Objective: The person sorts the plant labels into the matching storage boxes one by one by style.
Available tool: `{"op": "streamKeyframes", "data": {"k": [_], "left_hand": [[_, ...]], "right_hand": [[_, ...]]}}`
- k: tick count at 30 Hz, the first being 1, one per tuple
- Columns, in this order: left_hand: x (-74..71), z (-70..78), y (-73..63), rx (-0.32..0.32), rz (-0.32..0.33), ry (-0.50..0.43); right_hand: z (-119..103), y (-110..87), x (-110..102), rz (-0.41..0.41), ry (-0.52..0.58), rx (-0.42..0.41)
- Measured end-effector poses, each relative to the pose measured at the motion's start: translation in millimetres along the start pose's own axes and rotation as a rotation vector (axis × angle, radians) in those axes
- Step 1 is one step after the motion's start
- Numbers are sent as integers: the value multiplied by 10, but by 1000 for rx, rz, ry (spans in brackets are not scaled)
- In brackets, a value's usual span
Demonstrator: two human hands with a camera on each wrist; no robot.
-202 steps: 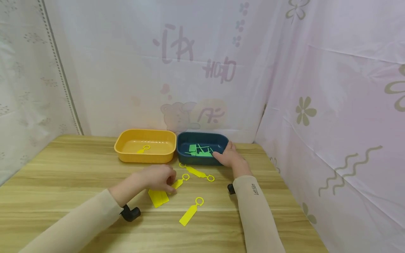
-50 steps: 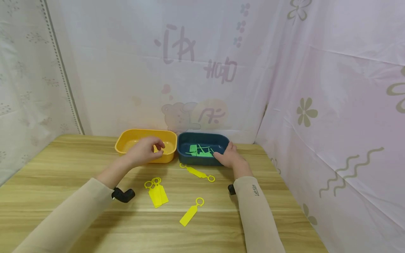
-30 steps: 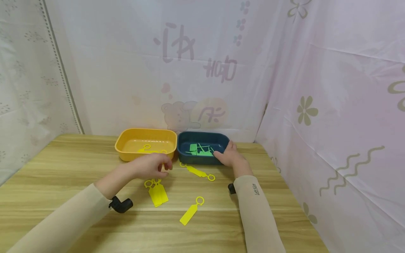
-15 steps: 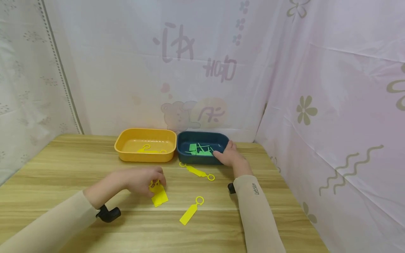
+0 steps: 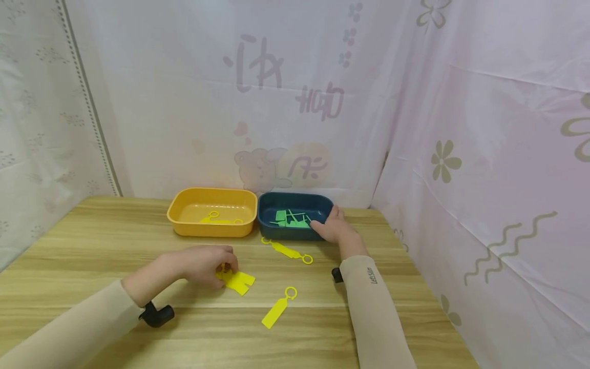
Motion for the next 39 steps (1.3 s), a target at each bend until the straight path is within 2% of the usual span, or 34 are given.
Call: {"op": "streamKeyframes", "data": {"k": [14, 25, 29, 36, 39], "left_hand": [[28, 6, 58, 12, -3, -9], [18, -12, 56, 1, -5, -69], [-11, -3, 35, 19, -10, -119], [-111, 66, 17, 116, 3, -201], [-173, 88, 10, 130, 20, -224]], "right_hand": [[27, 25, 23, 13, -2, 2], [16, 9, 14, 10, -7, 0], [11, 13, 2, 17, 1, -2], [13, 20, 7, 20, 1, -8], [15, 28, 14, 22, -3, -9]]}}
Point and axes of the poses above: each hand's wrist, its own y-axis towards the middle knuckle, its own x-axis out of the palm, z = x × y, the point moved 8 cm from there along y, towards the middle knuckle, and after that the axes turned 11 degrees about -y, right-handed, at the moved point
